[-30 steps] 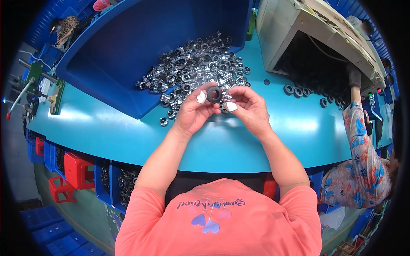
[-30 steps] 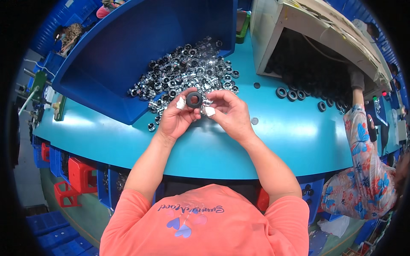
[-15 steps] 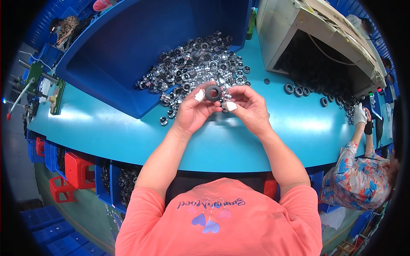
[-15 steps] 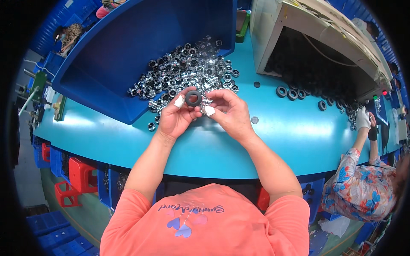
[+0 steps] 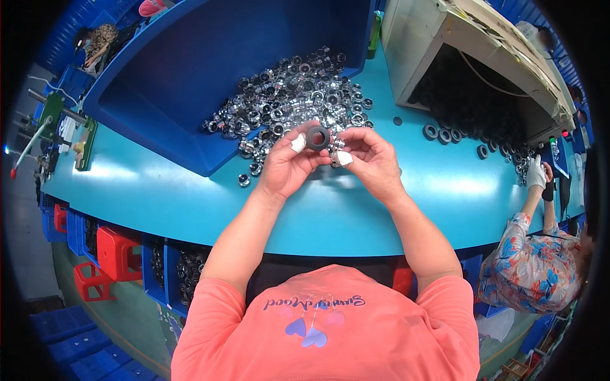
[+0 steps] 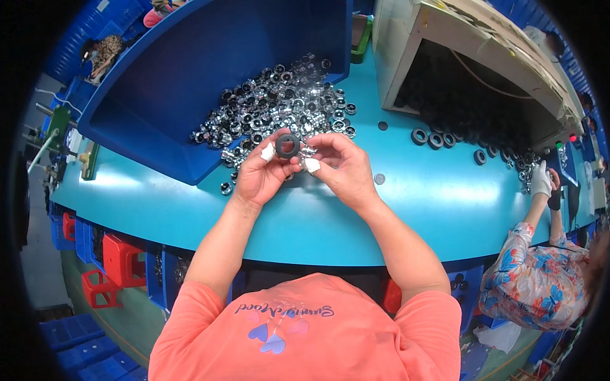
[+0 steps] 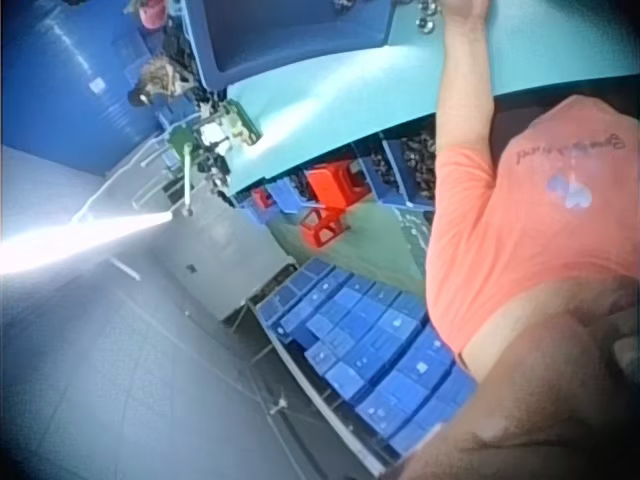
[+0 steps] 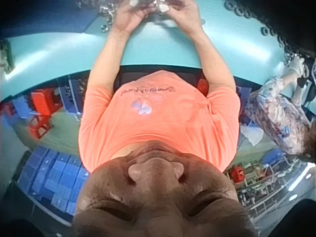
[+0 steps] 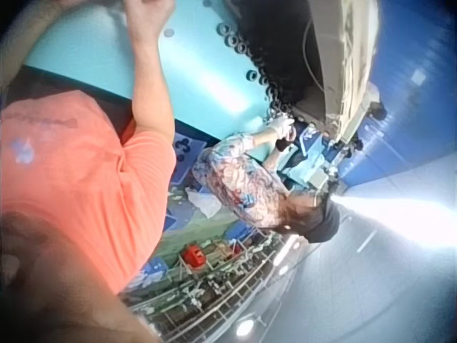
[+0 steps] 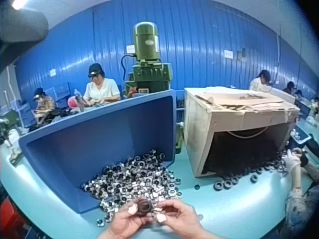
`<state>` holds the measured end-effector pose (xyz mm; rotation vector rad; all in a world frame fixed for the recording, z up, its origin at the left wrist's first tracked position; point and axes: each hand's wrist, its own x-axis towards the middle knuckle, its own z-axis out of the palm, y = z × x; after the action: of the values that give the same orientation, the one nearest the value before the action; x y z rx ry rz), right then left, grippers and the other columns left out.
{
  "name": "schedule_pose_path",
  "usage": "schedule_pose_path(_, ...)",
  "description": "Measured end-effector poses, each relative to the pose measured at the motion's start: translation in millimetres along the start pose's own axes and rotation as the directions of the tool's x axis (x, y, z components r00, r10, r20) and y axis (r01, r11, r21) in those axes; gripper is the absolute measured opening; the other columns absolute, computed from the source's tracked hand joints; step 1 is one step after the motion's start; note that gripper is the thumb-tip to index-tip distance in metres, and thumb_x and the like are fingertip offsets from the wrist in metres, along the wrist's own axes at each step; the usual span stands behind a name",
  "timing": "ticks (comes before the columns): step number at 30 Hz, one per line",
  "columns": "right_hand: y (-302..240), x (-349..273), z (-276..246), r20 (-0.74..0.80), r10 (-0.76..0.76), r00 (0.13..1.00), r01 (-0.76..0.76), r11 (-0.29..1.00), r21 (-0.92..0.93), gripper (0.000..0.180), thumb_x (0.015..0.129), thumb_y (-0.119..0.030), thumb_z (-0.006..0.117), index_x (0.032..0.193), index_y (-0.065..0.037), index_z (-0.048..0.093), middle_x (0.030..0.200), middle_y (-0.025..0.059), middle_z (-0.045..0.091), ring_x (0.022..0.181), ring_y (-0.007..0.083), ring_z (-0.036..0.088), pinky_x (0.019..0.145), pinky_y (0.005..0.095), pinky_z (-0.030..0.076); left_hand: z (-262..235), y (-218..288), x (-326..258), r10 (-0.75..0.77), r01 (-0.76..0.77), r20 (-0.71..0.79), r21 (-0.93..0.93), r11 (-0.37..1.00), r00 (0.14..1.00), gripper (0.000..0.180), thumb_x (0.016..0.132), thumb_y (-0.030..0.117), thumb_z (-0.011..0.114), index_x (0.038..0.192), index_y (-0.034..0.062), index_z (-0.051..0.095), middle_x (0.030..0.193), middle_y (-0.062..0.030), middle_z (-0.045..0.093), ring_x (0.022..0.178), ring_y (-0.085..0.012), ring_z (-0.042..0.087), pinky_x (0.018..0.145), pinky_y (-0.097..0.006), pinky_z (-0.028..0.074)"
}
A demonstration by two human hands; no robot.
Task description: Assembling small mechanical components by inserting a metal part into a black ring-shaped housing.
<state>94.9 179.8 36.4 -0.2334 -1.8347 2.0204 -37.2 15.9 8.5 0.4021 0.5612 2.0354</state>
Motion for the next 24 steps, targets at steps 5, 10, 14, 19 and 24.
schedule_pose_path(5, -2, 0, 1, 0.009, 0.012, 1.000, -0.012, 1.000, 0.019, 0.036, 0.085, -0.007, 0.079, 0.118, 0.001, 0.065, 0.118, 0.0086, 0.064, 0.100, 0.0168, 0.067, 0.087, 0.0299, 0.060, 0, 0, 0, 0.003, -0.003, 0.004, -0.015, 1.000, 1.000, 0.045, 0.102, 0.016, 0.052, 0.143, -0.0019, 0.047, 0.124, -0.0192, 0.065, 0.100, -0.0275, 0.069, 0.090, -0.043, 0.060)
schedule_pose_path(10, -1, 0, 1, 0.012, 0.015, 1.000, -0.015, 0.999, 0.032, 0.035, 0.086, -0.006, 0.079, 0.117, 0.001, 0.065, 0.117, 0.0086, 0.064, 0.100, 0.0171, 0.067, 0.087, 0.0301, 0.060, -6, -3, 0, -0.025, 0.026, 0.020, -0.059, 0.998, 1.000, 0.043, 0.103, 0.016, 0.052, 0.142, -0.0013, 0.048, 0.121, -0.0170, 0.067, 0.101, -0.0279, 0.069, 0.092, -0.044, 0.059)
schedule_pose_path(14, 0, 0, 1, 0.002, 0.024, 1.000, -0.024, 0.999, 0.045, 0.034, 0.085, -0.006, 0.078, 0.116, 0.001, 0.066, 0.115, 0.0080, 0.063, 0.100, 0.0168, 0.067, 0.087, 0.0298, 0.060, -2, -3, 1, -0.015, 0.015, 0.000, -0.016, 1.000, 1.000, 0.042, 0.102, 0.016, 0.052, 0.141, -0.0006, 0.050, 0.121, -0.0160, 0.067, 0.101, -0.0276, 0.069, 0.093, -0.044, 0.058)
schedule_pose_path(19, -7, 1, 4, -0.013, -0.094, 0.996, 0.093, 0.995, -0.045, 0.031, 0.085, -0.005, 0.078, 0.114, 0.000, 0.067, 0.107, 0.0056, 0.062, 0.097, 0.0154, 0.068, 0.085, 0.0298, 0.060, 4, -4, 0, -0.003, 0.003, -0.005, 0.072, 0.997, 1.000, 0.041, 0.101, 0.016, 0.056, 0.139, 0.0008, 0.052, 0.121, -0.0140, 0.067, 0.104, -0.0255, 0.068, 0.093, -0.044, 0.058)
schedule_pose_path(24, -9, 0, 8, -0.031, -0.155, 0.987, 0.145, 0.968, -0.205, 0.029, 0.082, -0.005, 0.079, 0.110, -0.002, 0.069, 0.104, 0.0049, 0.062, 0.089, 0.0142, 0.070, 0.081, 0.0283, 0.060, 9, -7, 0, -0.009, 0.010, -0.004, 0.195, 0.981, 1.000, 0.041, 0.100, 0.016, 0.059, 0.138, 0.0029, 0.054, 0.123, -0.0110, 0.066, 0.110, -0.0223, 0.066, 0.094, -0.041, 0.056)
